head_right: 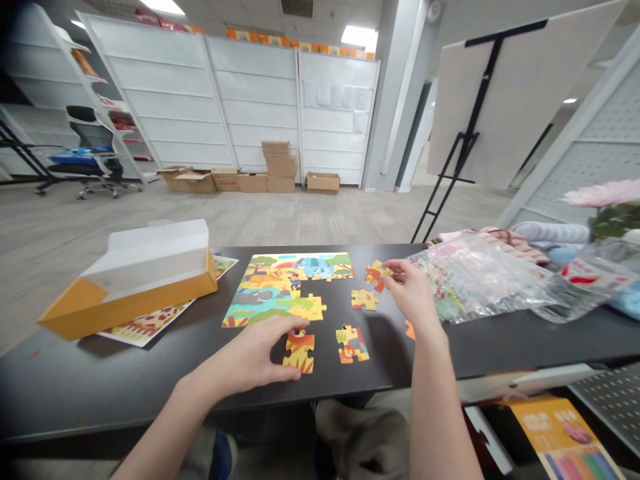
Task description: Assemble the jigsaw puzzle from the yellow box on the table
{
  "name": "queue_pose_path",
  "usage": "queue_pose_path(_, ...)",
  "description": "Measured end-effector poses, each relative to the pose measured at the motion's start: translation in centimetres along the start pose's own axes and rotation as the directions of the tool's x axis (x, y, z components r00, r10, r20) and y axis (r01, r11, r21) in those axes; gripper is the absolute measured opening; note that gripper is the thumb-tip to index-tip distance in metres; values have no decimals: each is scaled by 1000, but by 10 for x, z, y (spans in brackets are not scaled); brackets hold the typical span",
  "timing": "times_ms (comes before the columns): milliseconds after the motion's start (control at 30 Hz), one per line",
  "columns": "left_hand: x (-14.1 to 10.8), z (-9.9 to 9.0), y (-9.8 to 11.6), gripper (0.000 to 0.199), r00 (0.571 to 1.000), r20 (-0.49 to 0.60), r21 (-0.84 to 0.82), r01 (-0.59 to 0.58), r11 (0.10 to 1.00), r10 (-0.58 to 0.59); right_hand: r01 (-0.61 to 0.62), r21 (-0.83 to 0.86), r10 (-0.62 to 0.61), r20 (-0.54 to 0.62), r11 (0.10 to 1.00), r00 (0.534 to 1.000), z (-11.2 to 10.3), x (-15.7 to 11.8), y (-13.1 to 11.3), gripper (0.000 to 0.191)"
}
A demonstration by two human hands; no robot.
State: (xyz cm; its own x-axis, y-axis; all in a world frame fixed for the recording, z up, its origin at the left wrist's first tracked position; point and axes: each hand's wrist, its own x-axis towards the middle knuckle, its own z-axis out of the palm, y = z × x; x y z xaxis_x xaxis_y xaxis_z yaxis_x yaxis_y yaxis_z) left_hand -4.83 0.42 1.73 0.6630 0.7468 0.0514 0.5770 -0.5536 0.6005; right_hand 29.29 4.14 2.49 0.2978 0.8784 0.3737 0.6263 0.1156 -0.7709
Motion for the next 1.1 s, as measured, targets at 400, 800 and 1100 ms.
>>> queue_pose_path(400,-6,4,-2,74,997,-58,-85,-61,995,56,-228,203,116,450,952,885,37,-23,-62,35)
queue_pose_path(800,6,14,12,85,979,-153,-123,-152,981,133,-220,222,68,539,950,839,39,-25,-59,39)
queue_pose_path(1100,12,23,10,81,976,-158,-144,-170,975,147,-270,231,89,585,935,806,36,-25,-53,42)
